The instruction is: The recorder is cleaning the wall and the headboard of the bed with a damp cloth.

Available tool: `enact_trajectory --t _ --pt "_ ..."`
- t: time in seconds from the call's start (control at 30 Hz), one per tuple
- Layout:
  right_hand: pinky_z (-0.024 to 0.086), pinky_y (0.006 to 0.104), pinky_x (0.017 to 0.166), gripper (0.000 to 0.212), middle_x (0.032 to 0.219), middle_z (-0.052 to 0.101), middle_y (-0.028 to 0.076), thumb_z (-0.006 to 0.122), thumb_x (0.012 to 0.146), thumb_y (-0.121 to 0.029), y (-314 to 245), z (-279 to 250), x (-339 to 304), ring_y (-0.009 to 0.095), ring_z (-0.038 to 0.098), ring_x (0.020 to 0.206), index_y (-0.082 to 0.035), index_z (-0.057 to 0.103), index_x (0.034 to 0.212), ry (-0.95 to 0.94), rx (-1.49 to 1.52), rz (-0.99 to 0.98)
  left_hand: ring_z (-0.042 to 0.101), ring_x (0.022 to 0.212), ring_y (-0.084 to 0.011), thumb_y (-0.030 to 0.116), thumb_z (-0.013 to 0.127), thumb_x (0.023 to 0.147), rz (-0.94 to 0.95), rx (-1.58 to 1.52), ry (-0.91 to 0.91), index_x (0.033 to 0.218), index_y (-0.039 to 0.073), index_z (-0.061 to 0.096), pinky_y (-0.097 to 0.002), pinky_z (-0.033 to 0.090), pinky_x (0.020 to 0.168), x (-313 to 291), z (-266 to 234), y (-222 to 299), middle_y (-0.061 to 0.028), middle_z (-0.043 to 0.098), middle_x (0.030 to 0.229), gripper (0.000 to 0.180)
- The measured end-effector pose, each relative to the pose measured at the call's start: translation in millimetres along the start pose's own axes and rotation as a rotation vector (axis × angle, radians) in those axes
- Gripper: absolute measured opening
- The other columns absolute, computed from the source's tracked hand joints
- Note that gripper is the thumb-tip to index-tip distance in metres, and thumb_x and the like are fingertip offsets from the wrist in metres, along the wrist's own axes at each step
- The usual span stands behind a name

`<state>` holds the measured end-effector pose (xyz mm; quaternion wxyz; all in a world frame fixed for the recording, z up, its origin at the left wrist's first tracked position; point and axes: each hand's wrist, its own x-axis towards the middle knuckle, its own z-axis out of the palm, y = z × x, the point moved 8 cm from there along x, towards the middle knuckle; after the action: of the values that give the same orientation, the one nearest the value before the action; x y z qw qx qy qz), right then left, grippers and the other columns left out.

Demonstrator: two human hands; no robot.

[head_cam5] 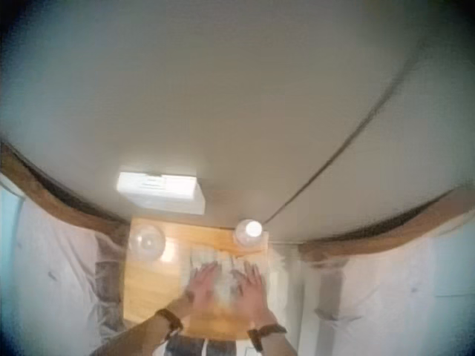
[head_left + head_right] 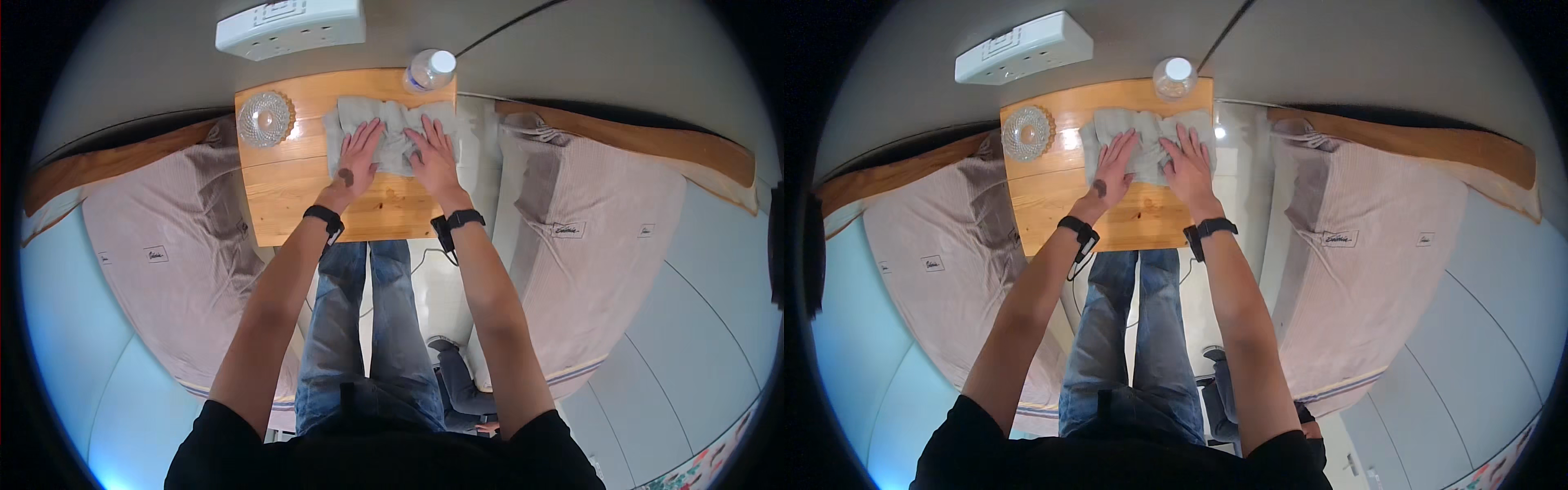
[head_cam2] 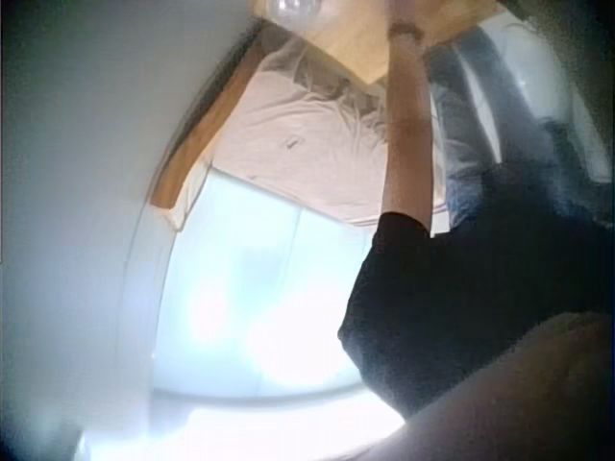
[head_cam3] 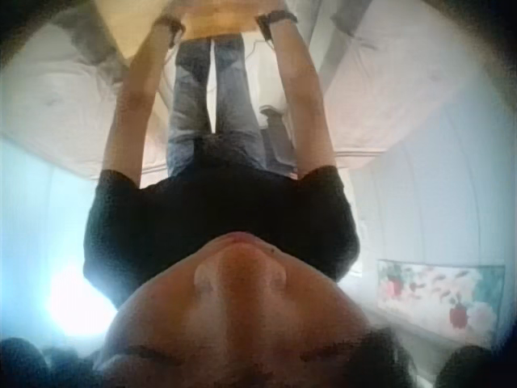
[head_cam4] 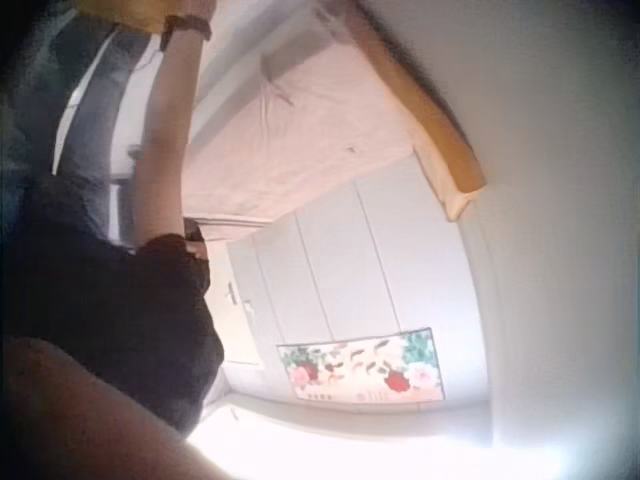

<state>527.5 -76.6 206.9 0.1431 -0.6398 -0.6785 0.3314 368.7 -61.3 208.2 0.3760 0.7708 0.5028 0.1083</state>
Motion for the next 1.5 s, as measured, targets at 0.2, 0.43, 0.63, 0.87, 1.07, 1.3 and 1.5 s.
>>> enact_trajectory --t 0.2,0.43,0.63,0.87,1.07,1.3,1.5 --pt "0.025 0.0531 0.117 0.054 0.157 0.033 0.013 0.061 0.080 -0.006 17.8 -5.7 -13.5 0.038 0.029 0.144 -0.018 0.059 0.132 0.057 0.042 0.009 0.021 0.149 -0.0329 -0.004 0.064 0.078 -0.048 0.105 -0.057 0.153 0.013 0.031 -0.0550 0.018 0.119 -17.4 26.8 7.6 -0.0071 0.023 0.162 0.084" --pt "0.026 0.0562 0.116 0.064 0.158 0.030 0.015 0.064 0.079 -0.004 7.8 19.7 -123.4 0.041 0.026 0.145 -0.018 0.051 0.140 -0.013 -0.004 0.019 0.025 0.147 -0.0301 -0.001 0.061 0.076 -0.109 0.138 -0.162 0.151 0.016 0.035 -0.0538 0.020 0.118 -99.5 63.7 36.1 -0.0042 0.028 0.160 0.081" --pt "0.024 0.0563 0.117 0.063 0.159 0.025 0.017 0.063 0.083 -0.006 -7.4 51.8 -184.3 0.040 0.023 0.147 -0.016 0.045 0.143 -0.114 -0.082 0.118 0.029 0.145 -0.0292 -0.002 0.063 0.076 0.041 0.092 -0.224 0.147 0.016 0.041 -0.0511 0.023 0.117 -147.6 79.2 40.8 -0.0049 0.031 0.158 0.077" --pt "0.023 0.0568 0.116 0.063 0.158 0.029 0.016 0.065 0.082 -0.007 -65.9 92.6 -159.1 0.039 0.024 0.147 -0.014 0.047 0.142 -0.092 -0.038 0.065 0.028 0.145 -0.0275 0.008 0.056 0.086 -0.096 0.313 -0.240 0.145 0.021 0.045 -0.0642 0.019 0.113 -169.9 41.6 -6.0 0.0001 0.032 0.158 0.061" --pt "0.025 0.0554 0.116 0.063 0.156 0.033 0.014 0.067 0.080 -0.006 -169.7 151.8 -93.3 0.037 0.027 0.146 -0.015 0.049 0.140 -0.170 -0.082 -0.125 0.027 0.145 -0.0301 0.010 0.055 0.086 -0.314 0.293 0.040 0.133 0.015 0.053 -0.0672 0.017 0.113 -206.5 -37.0 -99.7 -0.0010 0.040 0.150 0.048" --pt "0.036 0.0477 0.110 0.054 0.148 0.042 0.013 0.064 0.074 0.002 -278.0 251.6 -80.8 0.037 0.036 0.138 -0.012 0.058 0.126 -0.265 -0.126 -0.316 0.054 0.104 -0.0393 -0.013 0.053 0.069 -0.478 -0.191 0.299 0.105 0.008 0.054 -0.0457 0.044 0.092 -296.8 -99.9 -201.0 -0.0162 0.056 0.112 0.041" --pt "0.045 0.0449 0.101 0.048 0.126 0.056 0.019 0.059 0.075 0.004 -350.6 299.8 -128.8 0.039 0.052 0.120 -0.006 0.059 0.121 -0.660 0.062 -0.384 0.059 0.111 -0.0395 -0.002 0.057 0.077 -0.317 -0.375 0.026 0.117 0.013 0.053 -0.0434 0.048 0.094 -428.0 -111.3 -221.3 -0.0197 0.060 0.117 0.044"
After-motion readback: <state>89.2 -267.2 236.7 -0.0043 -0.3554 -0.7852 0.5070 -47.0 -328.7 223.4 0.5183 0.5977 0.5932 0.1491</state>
